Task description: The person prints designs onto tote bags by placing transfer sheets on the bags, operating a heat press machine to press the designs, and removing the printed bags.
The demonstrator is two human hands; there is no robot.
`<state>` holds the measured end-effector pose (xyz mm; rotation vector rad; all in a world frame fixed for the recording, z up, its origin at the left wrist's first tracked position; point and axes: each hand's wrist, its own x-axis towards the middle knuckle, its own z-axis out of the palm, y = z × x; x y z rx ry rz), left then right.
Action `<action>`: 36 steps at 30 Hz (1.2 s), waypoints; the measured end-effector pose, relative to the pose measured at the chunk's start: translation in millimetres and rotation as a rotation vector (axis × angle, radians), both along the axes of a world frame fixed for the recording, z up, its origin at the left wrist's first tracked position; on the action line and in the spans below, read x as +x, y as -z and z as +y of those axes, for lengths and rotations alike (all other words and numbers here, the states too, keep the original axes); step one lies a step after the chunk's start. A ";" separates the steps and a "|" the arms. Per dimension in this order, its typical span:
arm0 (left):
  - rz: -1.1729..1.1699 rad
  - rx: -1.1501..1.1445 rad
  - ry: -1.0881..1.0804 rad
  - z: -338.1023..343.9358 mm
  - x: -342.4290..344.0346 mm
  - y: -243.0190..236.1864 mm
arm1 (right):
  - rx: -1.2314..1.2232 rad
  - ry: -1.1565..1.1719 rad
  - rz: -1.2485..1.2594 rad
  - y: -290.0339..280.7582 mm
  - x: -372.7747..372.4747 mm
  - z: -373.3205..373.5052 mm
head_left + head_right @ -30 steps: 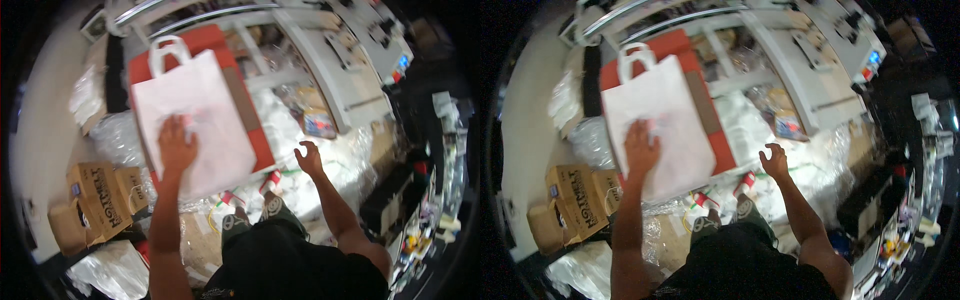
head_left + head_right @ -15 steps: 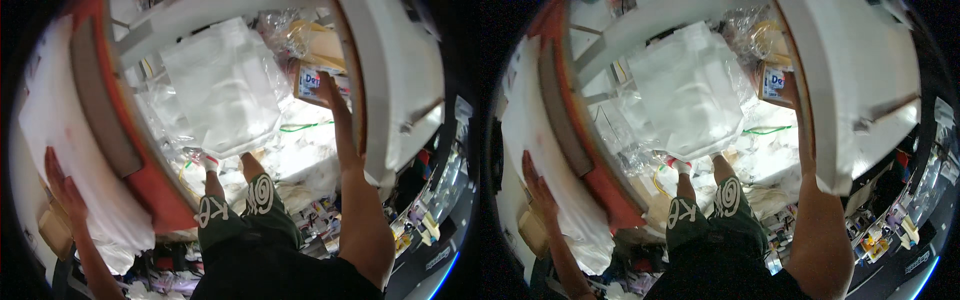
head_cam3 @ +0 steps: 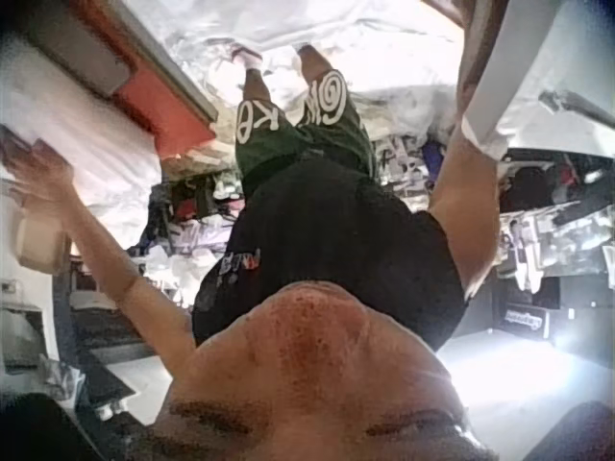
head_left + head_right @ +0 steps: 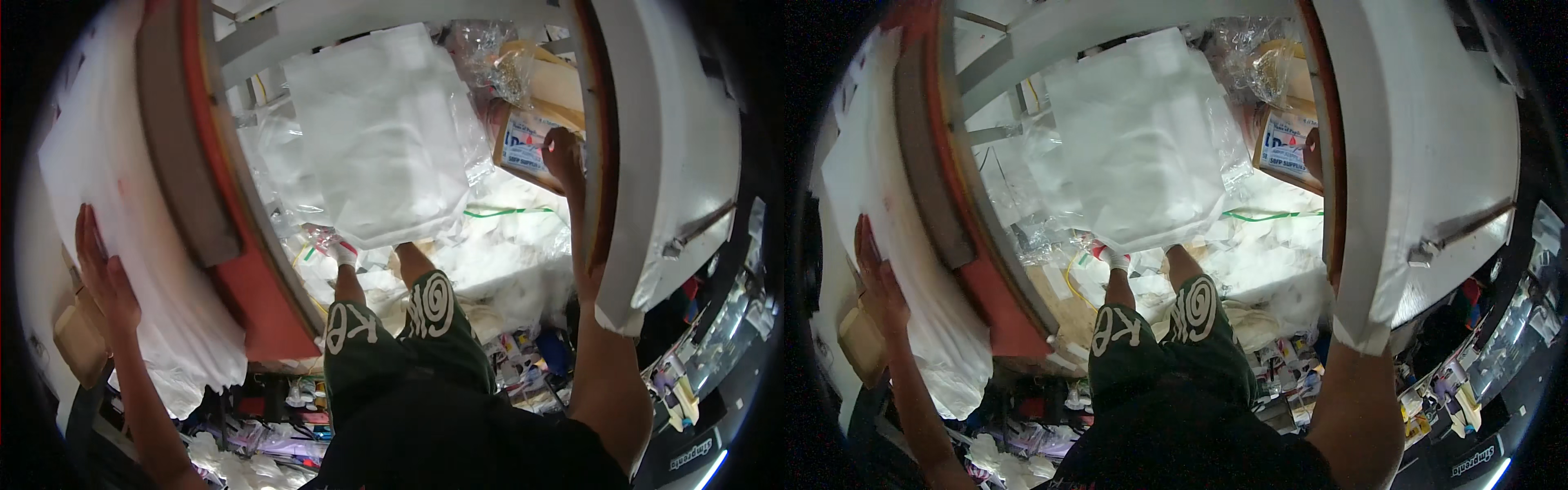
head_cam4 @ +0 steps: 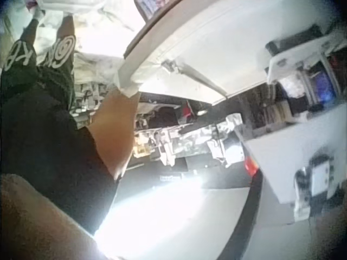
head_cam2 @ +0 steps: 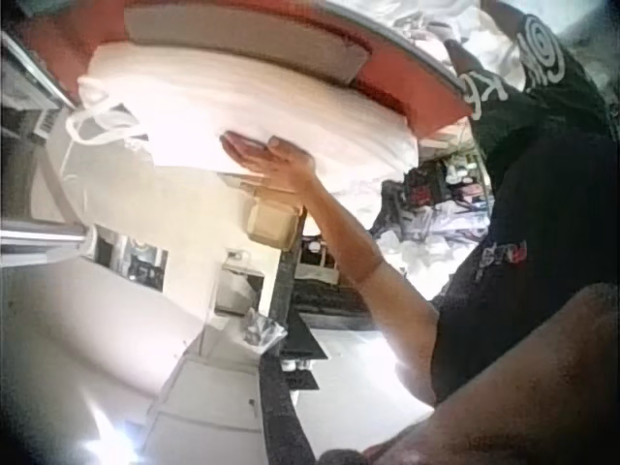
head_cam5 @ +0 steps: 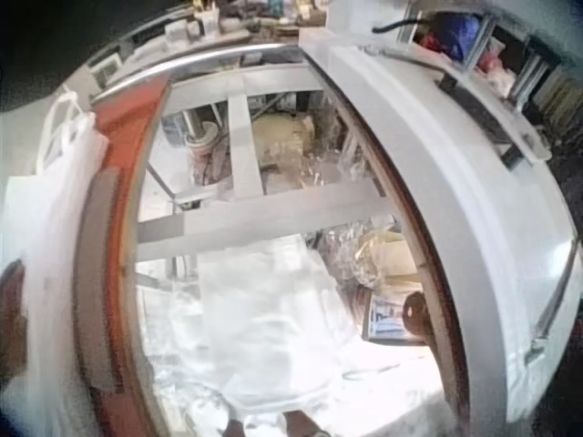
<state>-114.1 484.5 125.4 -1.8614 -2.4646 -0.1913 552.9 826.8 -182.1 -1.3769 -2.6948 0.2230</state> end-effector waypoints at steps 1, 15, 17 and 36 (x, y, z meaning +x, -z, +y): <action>0.032 -0.004 0.049 1.0 1.4 -8.1 | 0.118 0.018 0.057 -7.6 -4.8 -17.8; -0.548 0.132 0.157 -30.0 88.1 -110.6 | -0.821 0.190 0.502 -395.7 -206.9 -278.9; -0.968 -0.104 0.280 -42.8 127.9 -131.0 | -0.834 0.055 0.526 -428.1 -241.1 -291.0; -1.029 0.305 -0.512 -43.3 -65.7 -44.8 | -0.239 0.343 0.462 -263.8 -167.7 -363.7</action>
